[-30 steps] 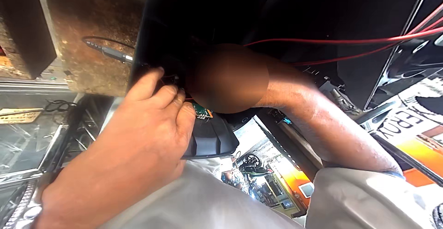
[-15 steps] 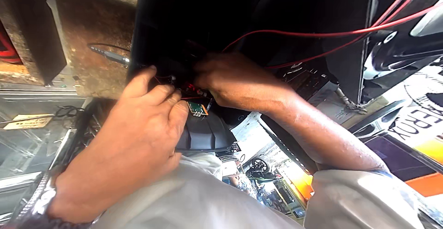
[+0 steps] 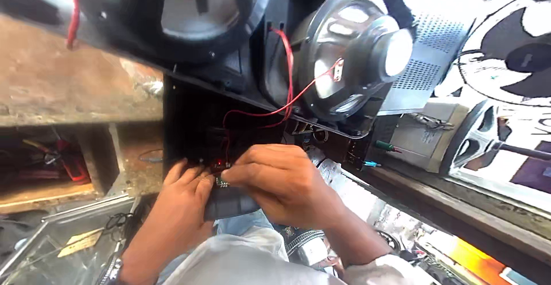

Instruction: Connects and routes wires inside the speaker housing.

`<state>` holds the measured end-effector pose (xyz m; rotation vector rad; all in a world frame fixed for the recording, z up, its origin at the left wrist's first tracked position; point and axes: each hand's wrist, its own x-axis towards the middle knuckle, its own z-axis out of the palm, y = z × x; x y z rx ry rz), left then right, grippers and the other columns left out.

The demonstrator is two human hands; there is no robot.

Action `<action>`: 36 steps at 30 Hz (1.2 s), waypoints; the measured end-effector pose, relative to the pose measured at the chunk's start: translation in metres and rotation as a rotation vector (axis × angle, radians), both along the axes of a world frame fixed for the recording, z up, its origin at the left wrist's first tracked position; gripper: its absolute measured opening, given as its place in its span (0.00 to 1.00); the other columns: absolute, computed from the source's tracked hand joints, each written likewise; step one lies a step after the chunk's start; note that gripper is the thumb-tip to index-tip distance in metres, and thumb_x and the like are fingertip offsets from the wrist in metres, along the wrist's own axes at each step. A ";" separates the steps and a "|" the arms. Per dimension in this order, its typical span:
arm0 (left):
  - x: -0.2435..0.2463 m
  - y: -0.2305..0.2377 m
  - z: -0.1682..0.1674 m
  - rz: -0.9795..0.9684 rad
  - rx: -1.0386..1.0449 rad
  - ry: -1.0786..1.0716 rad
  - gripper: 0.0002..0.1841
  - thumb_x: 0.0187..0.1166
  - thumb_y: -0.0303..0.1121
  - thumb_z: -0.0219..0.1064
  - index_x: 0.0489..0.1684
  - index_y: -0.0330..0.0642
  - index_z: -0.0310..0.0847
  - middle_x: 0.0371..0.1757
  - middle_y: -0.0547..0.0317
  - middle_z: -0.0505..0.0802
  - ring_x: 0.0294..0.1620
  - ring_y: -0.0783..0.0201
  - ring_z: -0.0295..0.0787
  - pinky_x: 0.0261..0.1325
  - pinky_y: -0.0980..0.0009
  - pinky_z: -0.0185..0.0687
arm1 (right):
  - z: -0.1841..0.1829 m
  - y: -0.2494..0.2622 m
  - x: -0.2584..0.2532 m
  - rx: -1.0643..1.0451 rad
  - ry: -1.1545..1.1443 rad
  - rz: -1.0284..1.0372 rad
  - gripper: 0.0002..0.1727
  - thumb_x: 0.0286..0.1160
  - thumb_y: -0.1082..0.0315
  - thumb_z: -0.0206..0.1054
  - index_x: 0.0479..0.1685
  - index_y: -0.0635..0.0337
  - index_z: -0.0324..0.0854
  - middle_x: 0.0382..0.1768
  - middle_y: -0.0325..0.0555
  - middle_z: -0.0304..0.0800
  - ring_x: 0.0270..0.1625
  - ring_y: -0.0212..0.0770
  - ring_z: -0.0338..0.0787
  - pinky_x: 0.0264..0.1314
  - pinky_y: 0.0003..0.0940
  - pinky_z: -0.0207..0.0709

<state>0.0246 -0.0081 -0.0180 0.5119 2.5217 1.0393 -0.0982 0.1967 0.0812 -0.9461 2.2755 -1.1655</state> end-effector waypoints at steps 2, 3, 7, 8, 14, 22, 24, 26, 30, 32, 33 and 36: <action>0.000 0.000 0.000 -0.007 -0.024 -0.006 0.28 0.55 0.52 0.67 0.51 0.43 0.89 0.54 0.56 0.96 0.64 0.51 0.90 0.80 0.37 0.66 | 0.008 0.013 0.002 -0.036 0.126 -0.316 0.04 0.71 0.75 0.75 0.41 0.63 0.93 0.35 0.41 0.94 0.37 0.30 0.91 0.40 0.26 0.88; 0.001 0.000 -0.001 -0.010 -0.030 -0.003 0.28 0.54 0.52 0.68 0.51 0.43 0.89 0.55 0.55 0.95 0.64 0.50 0.90 0.81 0.38 0.66 | 0.009 0.020 0.000 -0.003 0.206 -0.449 0.05 0.68 0.74 0.78 0.40 0.63 0.93 0.34 0.41 0.94 0.34 0.27 0.90 0.36 0.23 0.87; 0.001 0.001 -0.001 -0.009 -0.031 0.008 0.28 0.52 0.50 0.68 0.50 0.43 0.90 0.53 0.56 0.96 0.65 0.51 0.90 0.81 0.38 0.65 | 0.001 0.037 -0.010 0.174 0.348 -0.693 0.05 0.70 0.72 0.78 0.41 0.63 0.93 0.32 0.39 0.91 0.29 0.25 0.86 0.29 0.19 0.82; 0.000 0.001 0.000 -0.012 -0.032 0.000 0.28 0.51 0.50 0.69 0.50 0.43 0.89 0.53 0.56 0.96 0.65 0.51 0.90 0.81 0.38 0.65 | 0.000 0.036 -0.013 0.170 0.353 -0.691 0.05 0.72 0.72 0.76 0.41 0.63 0.92 0.34 0.40 0.92 0.31 0.25 0.88 0.30 0.19 0.83; -0.015 -0.015 0.019 -0.069 0.036 -0.252 0.56 0.53 0.88 0.58 0.66 0.44 0.86 0.65 0.55 0.92 0.75 0.51 0.82 0.84 0.35 0.61 | 0.008 0.027 -0.027 0.474 0.333 -0.503 0.18 0.84 0.66 0.65 0.71 0.53 0.85 0.45 0.47 0.82 0.37 0.36 0.83 0.34 0.30 0.78; -0.093 0.001 0.034 0.333 0.179 -0.202 0.19 0.88 0.42 0.59 0.68 0.40 0.78 0.49 0.47 0.93 0.44 0.52 0.94 0.48 0.48 0.90 | -0.012 0.031 -0.050 0.005 0.084 -0.544 0.18 0.79 0.80 0.65 0.67 0.73 0.82 0.57 0.55 0.91 0.50 0.36 0.94 0.54 0.30 0.91; -0.108 0.013 0.031 0.328 0.210 -0.285 0.19 0.87 0.37 0.61 0.73 0.41 0.77 0.52 0.45 0.93 0.45 0.50 0.94 0.50 0.47 0.88 | -0.014 0.025 -0.053 -0.067 -0.011 -0.599 0.19 0.77 0.81 0.66 0.66 0.72 0.81 0.53 0.53 0.93 0.44 0.36 0.93 0.39 0.26 0.88; -0.112 0.020 0.030 0.302 0.294 -0.314 0.13 0.87 0.35 0.62 0.61 0.43 0.87 0.43 0.50 0.94 0.37 0.55 0.92 0.42 0.51 0.86 | -0.014 0.022 -0.053 -0.147 -0.107 -0.649 0.19 0.76 0.82 0.66 0.66 0.74 0.80 0.50 0.55 0.93 0.41 0.38 0.92 0.31 0.26 0.85; -0.106 0.019 0.024 0.295 0.391 -0.273 0.13 0.89 0.40 0.59 0.38 0.50 0.88 0.27 0.69 0.89 0.25 0.73 0.84 0.29 0.68 0.83 | -0.007 0.026 -0.047 -0.258 -0.205 -0.706 0.20 0.75 0.83 0.67 0.67 0.72 0.79 0.50 0.54 0.92 0.37 0.37 0.91 0.26 0.24 0.83; -0.098 0.011 0.023 0.299 0.454 -0.247 0.13 0.89 0.42 0.57 0.43 0.53 0.89 0.31 0.74 0.90 0.28 0.78 0.85 0.31 0.75 0.84 | 0.002 0.030 -0.040 -0.270 -0.277 -0.717 0.20 0.78 0.81 0.65 0.69 0.67 0.79 0.50 0.52 0.92 0.29 0.34 0.87 0.20 0.22 0.79; -0.094 0.008 0.023 0.298 0.484 -0.237 0.13 0.88 0.42 0.57 0.45 0.54 0.89 0.33 0.76 0.91 0.30 0.80 0.86 0.32 0.76 0.84 | 0.005 0.032 -0.036 -0.274 -0.302 -0.720 0.20 0.80 0.81 0.63 0.70 0.66 0.78 0.49 0.53 0.92 0.25 0.33 0.86 0.18 0.22 0.78; -0.084 0.002 0.020 0.257 0.526 -0.244 0.14 0.89 0.47 0.56 0.50 0.57 0.90 0.41 0.78 0.93 0.41 0.81 0.88 0.46 0.77 0.87 | 0.013 0.037 -0.018 -0.225 -0.320 -0.723 0.18 0.81 0.78 0.61 0.68 0.62 0.79 0.47 0.52 0.95 0.24 0.35 0.87 0.21 0.26 0.82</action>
